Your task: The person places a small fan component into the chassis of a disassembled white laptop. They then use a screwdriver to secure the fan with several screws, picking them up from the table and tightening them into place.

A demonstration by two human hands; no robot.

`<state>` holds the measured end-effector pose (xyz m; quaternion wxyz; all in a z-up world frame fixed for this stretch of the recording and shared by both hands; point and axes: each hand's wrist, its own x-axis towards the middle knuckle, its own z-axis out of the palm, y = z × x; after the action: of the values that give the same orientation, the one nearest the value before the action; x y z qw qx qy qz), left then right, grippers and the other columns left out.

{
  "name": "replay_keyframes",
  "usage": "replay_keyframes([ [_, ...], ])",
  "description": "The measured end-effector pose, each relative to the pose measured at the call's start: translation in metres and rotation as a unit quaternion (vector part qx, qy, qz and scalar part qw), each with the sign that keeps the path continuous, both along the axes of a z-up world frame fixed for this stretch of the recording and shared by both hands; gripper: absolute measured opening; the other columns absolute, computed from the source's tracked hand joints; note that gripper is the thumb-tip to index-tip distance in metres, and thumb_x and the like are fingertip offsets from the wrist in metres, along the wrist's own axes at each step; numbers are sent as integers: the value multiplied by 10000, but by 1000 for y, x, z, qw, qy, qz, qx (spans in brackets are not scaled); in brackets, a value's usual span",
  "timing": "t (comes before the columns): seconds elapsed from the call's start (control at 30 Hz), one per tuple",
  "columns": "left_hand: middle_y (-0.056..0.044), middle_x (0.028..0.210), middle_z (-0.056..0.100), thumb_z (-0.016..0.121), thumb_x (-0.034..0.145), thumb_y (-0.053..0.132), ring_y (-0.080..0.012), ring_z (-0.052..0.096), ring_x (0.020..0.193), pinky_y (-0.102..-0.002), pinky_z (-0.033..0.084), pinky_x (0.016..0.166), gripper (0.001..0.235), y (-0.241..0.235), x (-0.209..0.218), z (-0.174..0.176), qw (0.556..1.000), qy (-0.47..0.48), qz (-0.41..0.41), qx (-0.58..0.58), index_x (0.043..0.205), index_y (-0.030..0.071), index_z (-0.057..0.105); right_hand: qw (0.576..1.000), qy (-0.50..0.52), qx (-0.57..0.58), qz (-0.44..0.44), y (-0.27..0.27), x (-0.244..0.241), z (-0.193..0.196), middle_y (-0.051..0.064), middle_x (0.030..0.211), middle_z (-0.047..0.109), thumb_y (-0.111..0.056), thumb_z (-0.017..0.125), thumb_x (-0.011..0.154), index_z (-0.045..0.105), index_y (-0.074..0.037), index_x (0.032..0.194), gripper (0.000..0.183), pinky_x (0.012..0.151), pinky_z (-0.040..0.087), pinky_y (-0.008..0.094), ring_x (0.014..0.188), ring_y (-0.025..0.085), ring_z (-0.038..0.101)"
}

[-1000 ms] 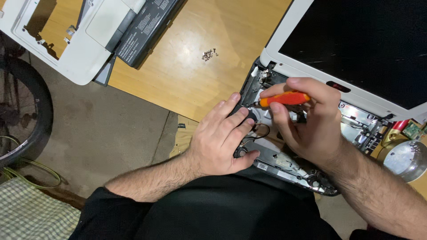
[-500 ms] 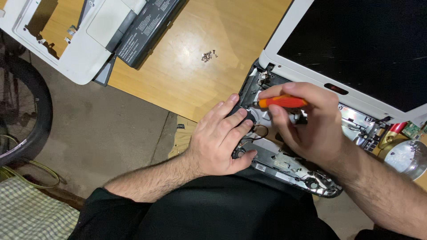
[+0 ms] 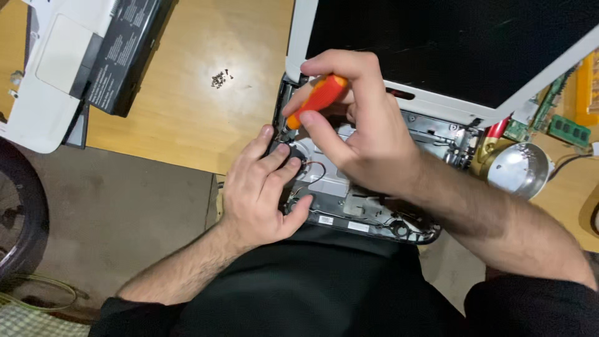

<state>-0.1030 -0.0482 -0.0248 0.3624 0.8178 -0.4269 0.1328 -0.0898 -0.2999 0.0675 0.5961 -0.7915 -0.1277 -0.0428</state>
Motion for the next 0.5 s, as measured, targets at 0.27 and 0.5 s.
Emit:
replay_keyframes([
  [0.27, -213, 1489, 765, 790, 1089, 361, -573, 695, 1562, -699, 681, 1251, 467, 0, -2, -3, 1000, 6, 20, -20, 1415, 27, 796, 994, -93, 14, 49, -22, 5, -7, 325, 1288, 763, 141, 643, 1278, 350, 32, 1594, 444, 1004, 802, 401, 1239, 410, 913],
  [0.5, -253, 1477, 774, 723, 1149, 412, -597, 698, 1553, -706, 697, 1232, 509, 1, -2, -4, 999, 2, 11, -44, 1451, 5, 768, 999, -42, 1, 7, -5, -16, -2, 327, 1381, 621, 152, 608, 1243, 335, 44, 1585, 451, 1028, 797, 405, 1296, 396, 882],
])
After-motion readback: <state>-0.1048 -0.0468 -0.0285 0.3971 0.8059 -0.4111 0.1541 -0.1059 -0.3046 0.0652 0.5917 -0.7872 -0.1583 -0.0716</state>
